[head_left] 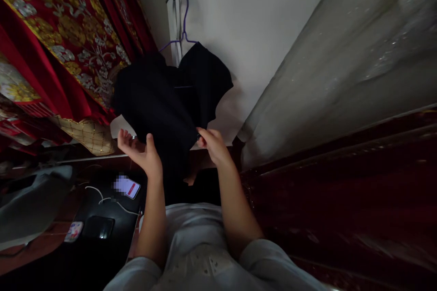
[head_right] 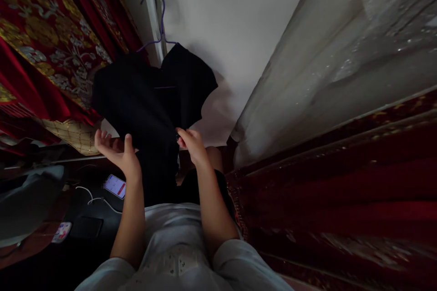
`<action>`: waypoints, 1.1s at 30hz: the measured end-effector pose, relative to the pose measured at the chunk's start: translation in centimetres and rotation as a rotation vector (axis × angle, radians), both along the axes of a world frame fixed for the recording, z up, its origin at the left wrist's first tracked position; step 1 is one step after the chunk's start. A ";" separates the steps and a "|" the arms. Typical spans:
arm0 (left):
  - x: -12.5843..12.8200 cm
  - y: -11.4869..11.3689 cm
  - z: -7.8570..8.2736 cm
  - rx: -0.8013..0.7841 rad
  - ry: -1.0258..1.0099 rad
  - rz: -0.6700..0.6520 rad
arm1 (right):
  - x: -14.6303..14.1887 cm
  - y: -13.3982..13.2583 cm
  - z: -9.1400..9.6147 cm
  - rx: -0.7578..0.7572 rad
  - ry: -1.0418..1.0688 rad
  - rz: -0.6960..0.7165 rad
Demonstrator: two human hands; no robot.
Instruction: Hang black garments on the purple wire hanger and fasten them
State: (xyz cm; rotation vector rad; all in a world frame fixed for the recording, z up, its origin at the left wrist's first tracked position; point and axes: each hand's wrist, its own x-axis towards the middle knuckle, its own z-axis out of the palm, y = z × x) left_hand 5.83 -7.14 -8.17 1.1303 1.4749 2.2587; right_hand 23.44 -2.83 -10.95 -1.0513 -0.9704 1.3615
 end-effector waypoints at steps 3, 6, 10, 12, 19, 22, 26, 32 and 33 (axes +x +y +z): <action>2.1 -1.1 0.8 -0.046 0.274 -0.351 | 0.3 -1.2 1.6 0.016 0.046 -0.015; 4.3 -1.7 1.2 -0.095 0.380 -0.687 | 0.1 -2.2 2.4 0.056 0.038 -0.039; 5.7 -1.5 1.4 -0.056 0.328 -0.672 | 0.4 -2.8 2.6 0.236 0.050 -0.091; 5.9 -1.2 1.5 -0.061 0.321 -0.658 | 0.8 -2.9 2.7 0.320 0.066 -0.044; 5.9 -0.9 1.3 -0.068 0.208 -0.651 | 1.4 -3.3 3.3 0.326 0.048 0.144; 5.4 -0.5 1.6 -0.009 0.331 -0.614 | 1.1 -3.3 3.6 0.385 -0.042 0.103; 4.2 1.5 3.3 0.158 0.796 -0.528 | 0.9 -3.3 4.4 0.446 -0.199 -0.064; 2.6 9.3 9.0 0.127 1.257 -0.515 | 2.2 -2.5 3.7 0.414 -0.354 -0.065; 2.2 11.3 10.4 0.115 1.268 -0.470 | 2.4 -2.3 3.2 0.411 -0.386 0.010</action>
